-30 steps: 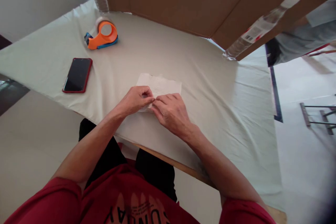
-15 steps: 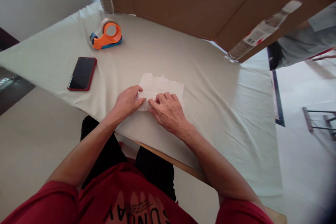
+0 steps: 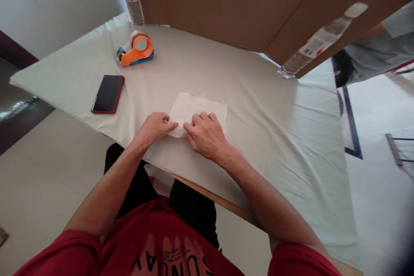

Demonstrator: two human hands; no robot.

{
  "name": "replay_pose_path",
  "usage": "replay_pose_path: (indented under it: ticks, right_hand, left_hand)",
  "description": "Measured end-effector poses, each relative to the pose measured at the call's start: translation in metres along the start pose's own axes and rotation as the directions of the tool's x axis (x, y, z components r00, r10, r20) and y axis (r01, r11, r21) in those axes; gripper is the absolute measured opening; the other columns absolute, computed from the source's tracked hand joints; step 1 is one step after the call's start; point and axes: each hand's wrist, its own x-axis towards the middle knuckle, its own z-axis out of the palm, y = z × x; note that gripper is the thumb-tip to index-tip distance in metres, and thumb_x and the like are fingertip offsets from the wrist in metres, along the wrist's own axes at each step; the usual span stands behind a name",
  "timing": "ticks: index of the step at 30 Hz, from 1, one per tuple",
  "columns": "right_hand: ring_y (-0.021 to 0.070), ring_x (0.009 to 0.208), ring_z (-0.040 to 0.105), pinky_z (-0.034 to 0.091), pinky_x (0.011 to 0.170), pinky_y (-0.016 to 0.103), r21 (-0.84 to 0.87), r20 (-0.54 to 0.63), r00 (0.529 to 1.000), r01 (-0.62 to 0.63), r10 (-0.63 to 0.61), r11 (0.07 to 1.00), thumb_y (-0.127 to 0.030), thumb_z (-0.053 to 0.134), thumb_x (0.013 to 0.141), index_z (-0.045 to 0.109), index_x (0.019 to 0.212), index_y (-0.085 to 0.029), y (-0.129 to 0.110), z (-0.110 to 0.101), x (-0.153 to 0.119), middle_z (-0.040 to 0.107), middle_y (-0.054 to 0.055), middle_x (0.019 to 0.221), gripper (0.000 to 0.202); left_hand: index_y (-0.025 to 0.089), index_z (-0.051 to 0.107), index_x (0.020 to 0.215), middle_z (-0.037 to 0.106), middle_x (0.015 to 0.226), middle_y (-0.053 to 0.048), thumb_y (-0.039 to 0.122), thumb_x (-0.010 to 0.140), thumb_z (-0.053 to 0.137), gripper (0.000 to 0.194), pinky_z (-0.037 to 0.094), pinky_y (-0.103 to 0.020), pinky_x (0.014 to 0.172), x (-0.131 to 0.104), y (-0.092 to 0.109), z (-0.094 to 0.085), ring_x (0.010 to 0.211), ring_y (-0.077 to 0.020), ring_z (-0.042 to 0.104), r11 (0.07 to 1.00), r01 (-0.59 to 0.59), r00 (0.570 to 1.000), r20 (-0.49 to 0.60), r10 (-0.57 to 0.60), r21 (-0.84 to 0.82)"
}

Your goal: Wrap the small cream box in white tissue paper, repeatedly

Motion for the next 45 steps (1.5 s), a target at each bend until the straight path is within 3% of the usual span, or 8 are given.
replay_pose_path:
  ticks: [7, 13, 22, 26, 29, 33, 40, 45]
  right_hand:
    - [0.0311, 0.099, 0.055, 0.030, 0.079, 0.041, 0.063, 0.053, 0.998, -0.020, 0.017, 0.998, -0.030, 0.058, 0.096, 0.068, 0.114, -0.013, 0.003, -0.002, 0.004, 0.070, 0.017, 0.104, 0.026]
    - [0.0335, 0.104, 0.058, 0.036, 0.085, 0.042, 0.113, 0.087, 0.993, -0.095, 0.085, 0.989, -0.030, 0.059, 0.094, 0.035, 0.150, 0.001, 0.003, -0.002, 0.005, 0.072, 0.022, 0.113, 0.069]
    - [0.0309, 0.109, 0.064, 0.044, 0.097, 0.045, 0.379, 0.015, 1.000, -0.016, 0.011, 0.925, -0.026, 0.065, 0.086, 0.051, 0.140, -0.010, 0.026, -0.025, -0.017, 0.072, 0.016, 0.119, 0.058]
    - [0.0263, 0.099, 0.067, 0.050, 0.090, 0.042, 0.527, -0.178, 0.911, -0.231, 0.372, 0.818, -0.033, 0.061, 0.091, 0.063, 0.122, -0.019, 0.040, -0.024, -0.055, 0.073, 0.011, 0.108, 0.035]
    - [0.0228, 0.081, 0.067, 0.053, 0.076, 0.039, 0.571, 0.019, 0.793, -0.509, 0.609, 0.644, -0.047, 0.065, 0.087, 0.062, 0.124, -0.017, 0.047, -0.011, -0.078, 0.071, 0.011, 0.106, 0.048]
    - [0.0238, 0.076, 0.068, 0.052, 0.076, 0.039, 0.539, 0.305, 0.701, -0.685, 0.645, 0.490, -0.059, 0.062, 0.086, 0.051, 0.141, -0.012, 0.049, 0.003, -0.082, 0.073, 0.012, 0.102, 0.073]
    - [0.0301, 0.088, 0.068, 0.055, 0.078, 0.042, 0.652, 0.275, 0.694, -0.643, 0.665, 0.402, -0.058, 0.068, 0.081, 0.041, 0.151, -0.011, 0.047, 0.021, -0.057, 0.070, 0.014, 0.102, 0.089]
    - [0.0221, 0.072, 0.063, 0.053, 0.052, 0.033, 0.811, 0.341, 0.657, -0.567, 0.673, 0.143, -0.050, 0.072, 0.076, 0.027, 0.158, -0.016, 0.042, 0.034, -0.050, 0.066, 0.014, 0.106, 0.100]
  left_hand:
    - [0.020, 0.051, 0.067, 0.052, 0.061, 0.004, 0.037, 0.070, 0.069, 0.025, 0.039, -0.021, 0.046, -0.008, 0.019, 0.015, 0.053, -0.0094, 0.047, 0.869, 0.097, 0.995, 0.062, -0.077, -0.486]
    - [0.019, 0.053, 0.071, 0.055, 0.061, 0.003, 0.023, 0.069, 0.066, 0.014, 0.043, -0.020, 0.043, -0.002, 0.042, 0.023, 0.051, -0.0088, 0.052, 0.803, 0.183, 0.983, 0.125, -0.136, -0.566]
    - [0.016, 0.074, 0.079, 0.070, 0.075, -0.001, 0.021, 0.068, 0.051, 0.025, 0.057, -0.027, 0.066, -0.009, 0.056, 0.007, 0.071, -0.0148, 0.064, 0.937, -0.016, 0.950, 0.287, 0.123, -0.349]
    - [0.017, 0.077, 0.087, 0.072, 0.079, -0.002, 0.015, 0.072, 0.046, 0.034, 0.055, -0.029, 0.067, -0.010, 0.054, 0.010, 0.065, -0.0142, 0.063, 0.975, -0.187, 0.945, 0.249, 0.213, -0.123]
    - [0.018, 0.078, 0.086, 0.072, 0.086, -0.005, 0.019, 0.081, 0.051, 0.027, 0.053, -0.032, 0.074, -0.011, 0.051, 0.018, 0.076, -0.0173, 0.065, 0.934, -0.352, 0.930, 0.138, 0.342, 0.057]
    - [0.017, 0.075, 0.086, 0.070, 0.100, -0.009, 0.023, 0.085, 0.061, 0.015, 0.053, -0.035, 0.083, -0.013, 0.045, 0.027, 0.097, -0.0227, 0.064, 0.856, -0.478, 0.876, 0.034, 0.481, 0.195]
    - [0.016, 0.069, 0.101, 0.069, 0.105, -0.010, 0.017, 0.086, 0.062, 0.016, 0.054, -0.039, 0.092, -0.014, 0.040, 0.032, 0.105, -0.0248, 0.063, 0.810, -0.536, 0.839, 0.045, 0.542, 0.240]
    - [0.015, 0.069, 0.101, 0.069, 0.106, -0.010, 0.016, 0.088, 0.061, 0.016, 0.054, -0.039, 0.093, -0.018, 0.043, 0.036, 0.105, -0.0247, 0.063, 0.812, -0.524, 0.847, 0.055, 0.529, 0.258]
